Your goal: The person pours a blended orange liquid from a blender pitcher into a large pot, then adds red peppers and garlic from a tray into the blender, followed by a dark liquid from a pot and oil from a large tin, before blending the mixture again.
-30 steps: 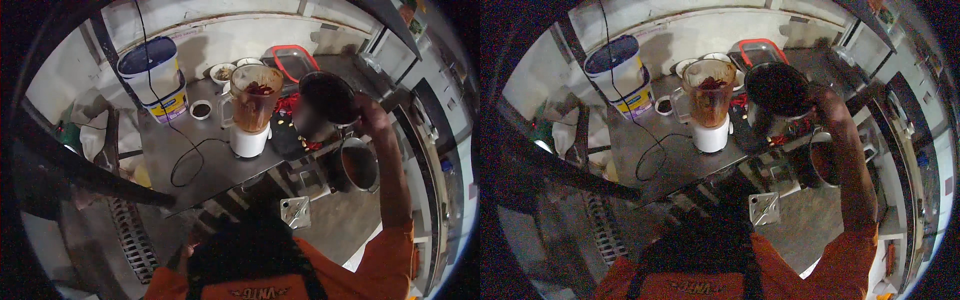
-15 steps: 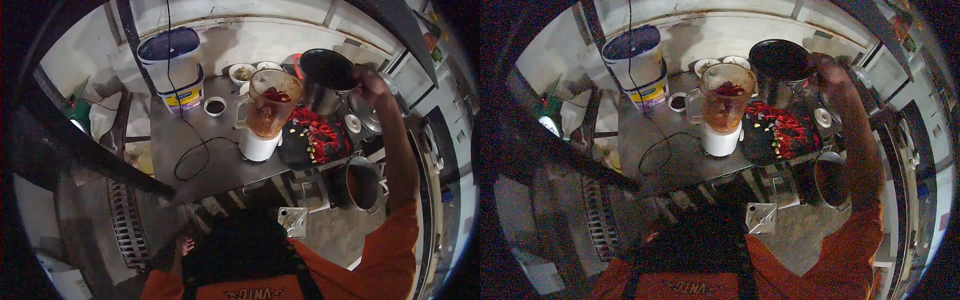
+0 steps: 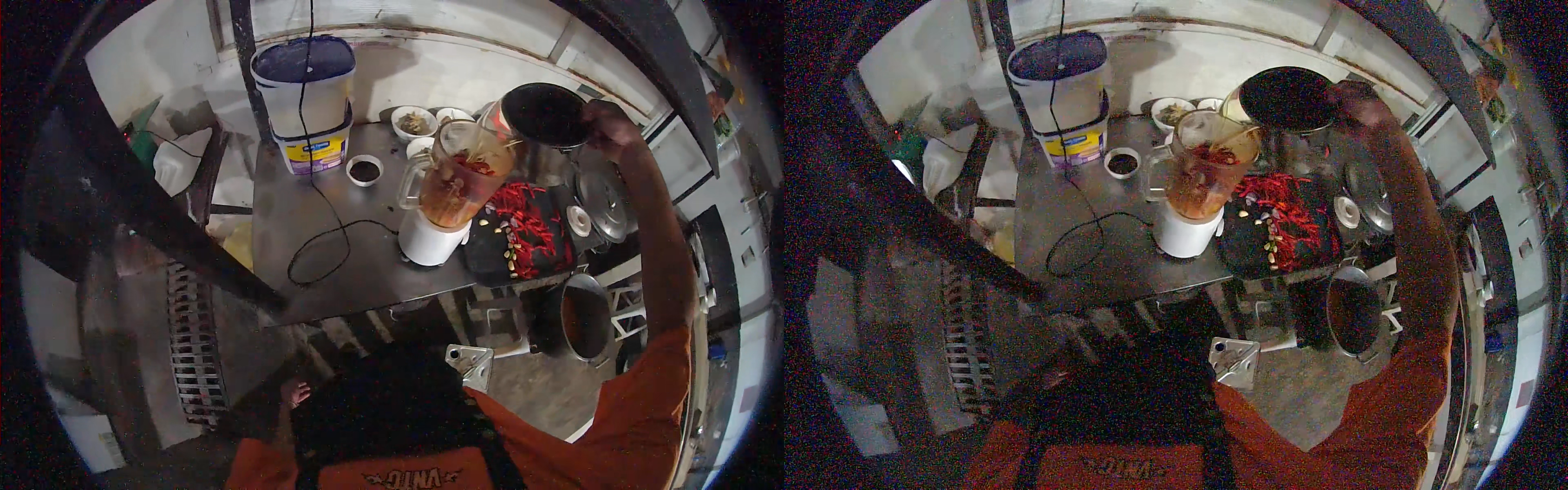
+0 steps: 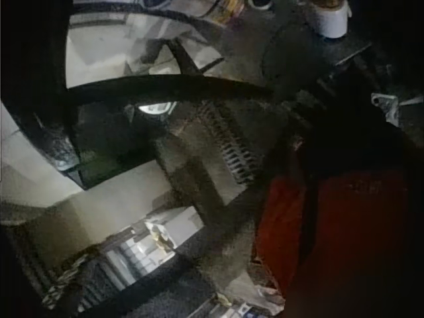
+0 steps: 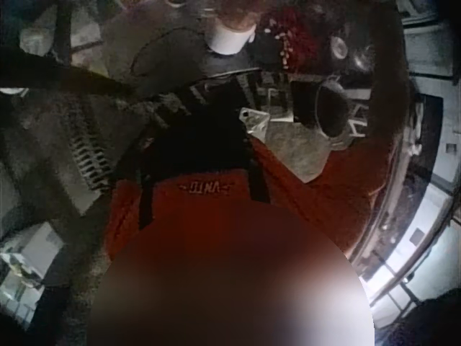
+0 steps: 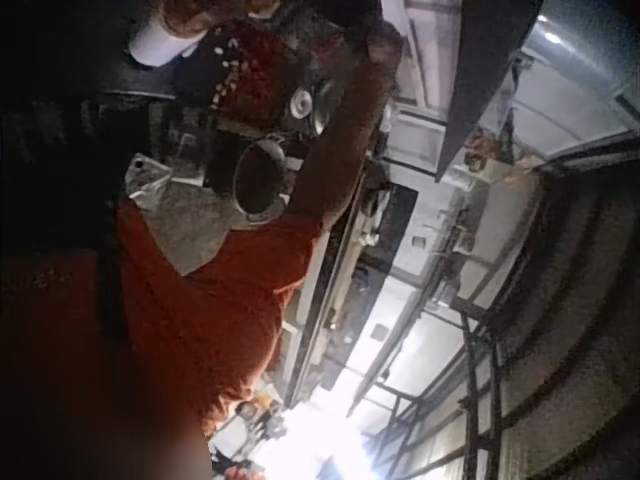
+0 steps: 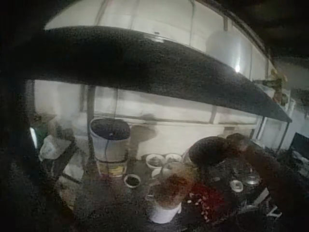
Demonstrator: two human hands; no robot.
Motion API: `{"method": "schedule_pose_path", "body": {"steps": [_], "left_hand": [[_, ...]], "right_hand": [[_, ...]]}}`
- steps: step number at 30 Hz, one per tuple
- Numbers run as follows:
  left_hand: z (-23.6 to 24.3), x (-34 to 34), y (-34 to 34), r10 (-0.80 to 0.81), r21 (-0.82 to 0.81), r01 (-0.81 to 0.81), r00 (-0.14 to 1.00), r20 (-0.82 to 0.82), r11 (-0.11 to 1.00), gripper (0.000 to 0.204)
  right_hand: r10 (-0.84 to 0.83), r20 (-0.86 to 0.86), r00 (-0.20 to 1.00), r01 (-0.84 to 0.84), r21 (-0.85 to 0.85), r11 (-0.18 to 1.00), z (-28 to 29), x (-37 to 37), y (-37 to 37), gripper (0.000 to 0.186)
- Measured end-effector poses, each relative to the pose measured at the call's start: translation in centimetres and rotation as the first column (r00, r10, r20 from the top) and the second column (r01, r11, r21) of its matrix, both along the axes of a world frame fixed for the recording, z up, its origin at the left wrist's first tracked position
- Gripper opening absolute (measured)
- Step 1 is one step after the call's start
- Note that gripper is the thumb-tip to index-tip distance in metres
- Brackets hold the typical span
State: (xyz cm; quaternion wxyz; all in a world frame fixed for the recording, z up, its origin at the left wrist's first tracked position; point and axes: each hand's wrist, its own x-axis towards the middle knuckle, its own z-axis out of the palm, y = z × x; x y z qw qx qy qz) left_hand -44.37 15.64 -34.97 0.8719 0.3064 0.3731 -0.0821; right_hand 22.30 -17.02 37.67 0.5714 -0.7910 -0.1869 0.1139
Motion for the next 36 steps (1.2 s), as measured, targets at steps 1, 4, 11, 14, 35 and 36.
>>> {"method": "schedule_pose_path", "body": {"steps": [1,4,11,14,35,36], "left_hand": [[0.2,-0.3,0.0,0.01,-0.011,-0.01,1.0,0.018,1.0,0.058],[0.8,-0.6,-0.1,0.034,-0.042,-0.031,0.998,0.059,0.999,0.059],[2.2,-0.8,-0.6,0.062,-0.13,-0.041,0.985,0.163,0.991,0.062],[2.1,-0.9,-0.6,0.074,-0.203,-0.027,0.97,0.23,0.979,0.063],[1.5,-1.3,-0.1,-0.329,0.495,0.223,0.934,0.137,0.84,0.067],[1.7,-1.2,-0.2,-0.397,0.584,0.239,0.904,0.158,0.776,0.063]], "right_hand": [[0.01,0.001,1.0,-0.01,-0.001,1.0,0.3,0.0,0.4,0.009],[-0.102,0.022,0.995,0.104,-0.11,0.989,0.7,1.1,0.8,0.009],[0.421,0.574,0.703,-0.267,-0.336,0.903,0.7,3.5,-0.5,0.009],[0.474,0.625,0.62,-0.248,-0.417,0.874,1.5,3.1,-0.4,0.013],[0.505,0.843,0.185,0.001,-0.514,0.858,0.4,5.7,0.0,0.015],[0.494,0.821,0.285,-0.001,-0.515,0.857,0.3,5.7,0.0,0.015]]}}
